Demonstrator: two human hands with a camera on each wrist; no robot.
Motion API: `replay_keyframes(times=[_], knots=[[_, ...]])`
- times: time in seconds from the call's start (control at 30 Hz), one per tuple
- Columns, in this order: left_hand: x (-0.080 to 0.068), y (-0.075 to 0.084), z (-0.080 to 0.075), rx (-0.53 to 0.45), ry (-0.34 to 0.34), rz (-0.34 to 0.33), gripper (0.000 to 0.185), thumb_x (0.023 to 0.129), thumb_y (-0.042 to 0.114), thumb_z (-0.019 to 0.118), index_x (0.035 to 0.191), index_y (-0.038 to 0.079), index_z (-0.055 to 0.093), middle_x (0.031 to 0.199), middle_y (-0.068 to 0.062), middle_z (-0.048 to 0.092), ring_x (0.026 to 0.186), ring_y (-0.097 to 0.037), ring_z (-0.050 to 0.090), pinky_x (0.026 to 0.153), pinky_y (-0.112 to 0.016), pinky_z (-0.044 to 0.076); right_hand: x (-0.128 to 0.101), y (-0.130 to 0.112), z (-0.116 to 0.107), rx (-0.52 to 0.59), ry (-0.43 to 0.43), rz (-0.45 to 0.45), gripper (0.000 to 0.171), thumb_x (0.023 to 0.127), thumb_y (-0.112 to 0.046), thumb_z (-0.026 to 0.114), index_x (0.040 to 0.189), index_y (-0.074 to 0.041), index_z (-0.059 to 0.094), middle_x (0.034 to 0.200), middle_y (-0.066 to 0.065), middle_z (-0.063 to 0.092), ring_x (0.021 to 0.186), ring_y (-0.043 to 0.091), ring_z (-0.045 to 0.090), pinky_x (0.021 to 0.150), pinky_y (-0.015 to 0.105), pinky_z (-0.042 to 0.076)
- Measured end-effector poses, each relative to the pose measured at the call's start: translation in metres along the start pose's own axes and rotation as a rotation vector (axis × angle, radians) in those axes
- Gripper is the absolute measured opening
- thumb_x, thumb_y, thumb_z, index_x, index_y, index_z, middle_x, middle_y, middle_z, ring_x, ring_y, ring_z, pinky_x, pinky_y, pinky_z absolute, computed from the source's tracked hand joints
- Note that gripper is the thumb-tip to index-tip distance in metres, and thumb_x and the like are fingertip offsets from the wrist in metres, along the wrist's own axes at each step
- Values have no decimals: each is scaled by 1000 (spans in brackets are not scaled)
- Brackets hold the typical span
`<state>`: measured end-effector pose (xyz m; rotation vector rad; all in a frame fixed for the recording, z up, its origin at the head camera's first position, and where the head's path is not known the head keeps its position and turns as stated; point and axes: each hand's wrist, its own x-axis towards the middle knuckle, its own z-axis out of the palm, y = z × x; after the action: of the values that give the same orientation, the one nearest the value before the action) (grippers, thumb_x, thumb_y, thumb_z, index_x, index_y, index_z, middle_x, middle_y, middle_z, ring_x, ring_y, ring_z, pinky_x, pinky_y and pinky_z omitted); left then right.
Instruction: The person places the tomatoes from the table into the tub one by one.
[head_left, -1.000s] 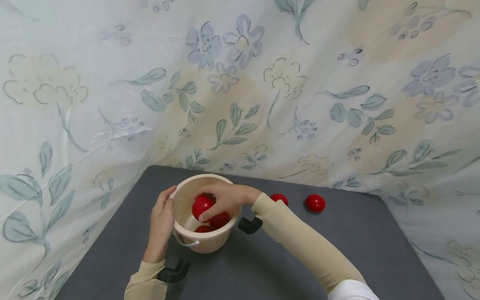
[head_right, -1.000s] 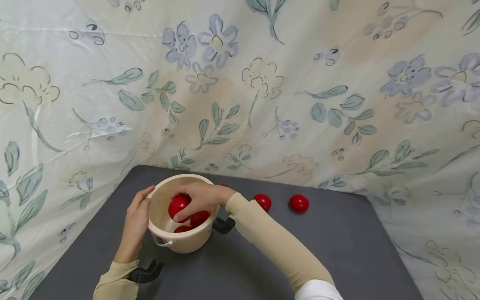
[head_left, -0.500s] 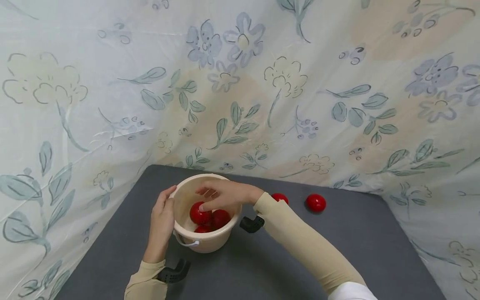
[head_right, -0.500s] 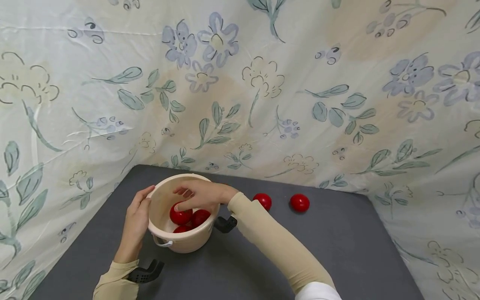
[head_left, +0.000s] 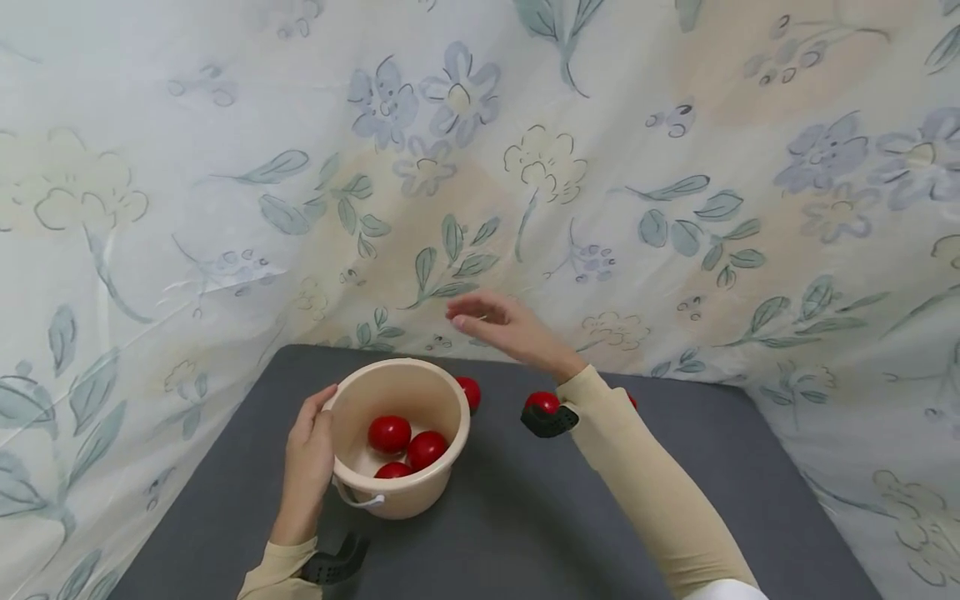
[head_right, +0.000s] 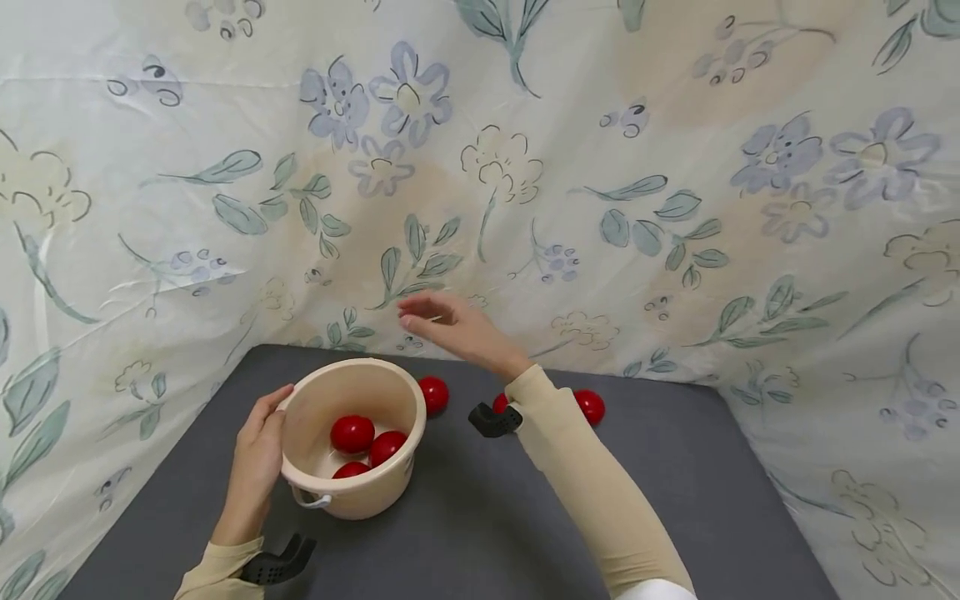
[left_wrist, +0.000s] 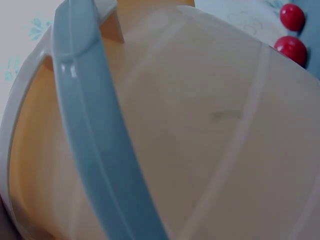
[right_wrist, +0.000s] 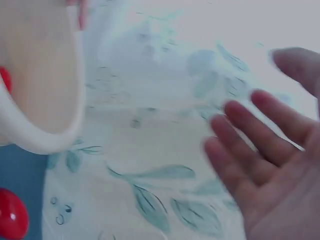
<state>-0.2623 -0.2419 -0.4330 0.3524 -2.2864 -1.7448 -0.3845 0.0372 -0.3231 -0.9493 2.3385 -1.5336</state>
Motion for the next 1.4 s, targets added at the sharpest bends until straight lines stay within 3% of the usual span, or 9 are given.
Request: replay_keyframes(times=[0.13, 0.27, 0.4, 0.53, 0.63, 0.87, 0.97, 1.13, 1.4], knots=[[-1, -1, 0, 3, 0, 5, 48, 107, 19, 27, 150, 9, 45, 160, -17, 40, 146, -39, 40, 115, -65, 35, -18, 11, -33, 150, 247, -83, 38, 104, -32, 56, 134, -9, 61, 133, 9, 67, 125, 26, 62, 107, 38, 51], [-3, -1, 0, -5, 13, 7, 48, 107, 18, 26, 150, 9, 46, 160, -17, 40, 145, -40, 40, 115, -66, 34, -46, 38, -69, 241, 388, -93, 41, 105, -33, 54, 132, -4, 61, 126, 6, 69, 120, 22, 64, 102, 27, 53], [-4, 1, -2, -3, 31, 0, 48, 107, 19, 26, 150, 9, 47, 159, -17, 41, 144, -39, 41, 115, -67, 34, -77, 77, -101, 403, 493, -52, 39, 105, -33, 55, 133, -5, 59, 124, 4, 68, 119, 18, 64, 101, 25, 54], [-4, 2, -5, 4, 46, -3, 49, 107, 19, 25, 149, 9, 47, 159, -17, 41, 143, -39, 42, 114, -67, 34, -98, 119, -119, 507, 608, 55, 40, 104, -34, 56, 134, -8, 56, 121, 0, 69, 119, 17, 63, 100, 22, 53], [-4, 1, -7, 8, 52, -4, 49, 107, 19, 25, 149, 10, 47, 159, -17, 41, 142, -39, 43, 114, -67, 35, -108, 147, -122, 472, 691, 157, 49, 102, -36, 59, 140, -5, 51, 121, -2, 67, 121, 15, 61, 101, 20, 51], [-6, -1, -5, 25, 49, 5, 49, 107, 20, 25, 149, 9, 47, 158, -18, 42, 142, -41, 44, 113, -67, 36, -127, 192, -113, 198, 872, 411, 62, 100, -43, 61, 146, -4, 50, 116, -14, 64, 109, 1, 59, 108, 30, 48], [-6, -1, -2, 31, 49, 2, 49, 107, 20, 25, 149, 10, 47, 158, -19, 43, 141, -42, 45, 112, -67, 37, -133, 203, -108, 178, 905, 477, 61, 99, -44, 63, 145, -7, 52, 124, -8, 63, 107, -2, 56, 112, 36, 45], [-5, -1, 0, 24, 38, 13, 48, 108, 20, 25, 149, 10, 47, 158, -19, 43, 142, -42, 44, 112, -67, 36, -143, 219, -99, 142, 895, 542, 67, 98, -50, 61, 148, -8, 49, 147, 11, 54, 123, 9, 53, 117, 41, 39], [-4, -1, 3, 25, 38, 16, 47, 108, 19, 26, 148, 9, 48, 158, -18, 43, 143, -40, 43, 115, -66, 35, -156, 246, -79, 107, 828, 590, 75, 97, -48, 63, 156, -8, 37, 159, 18, 40, 147, 32, 39, 122, 49, 32]])
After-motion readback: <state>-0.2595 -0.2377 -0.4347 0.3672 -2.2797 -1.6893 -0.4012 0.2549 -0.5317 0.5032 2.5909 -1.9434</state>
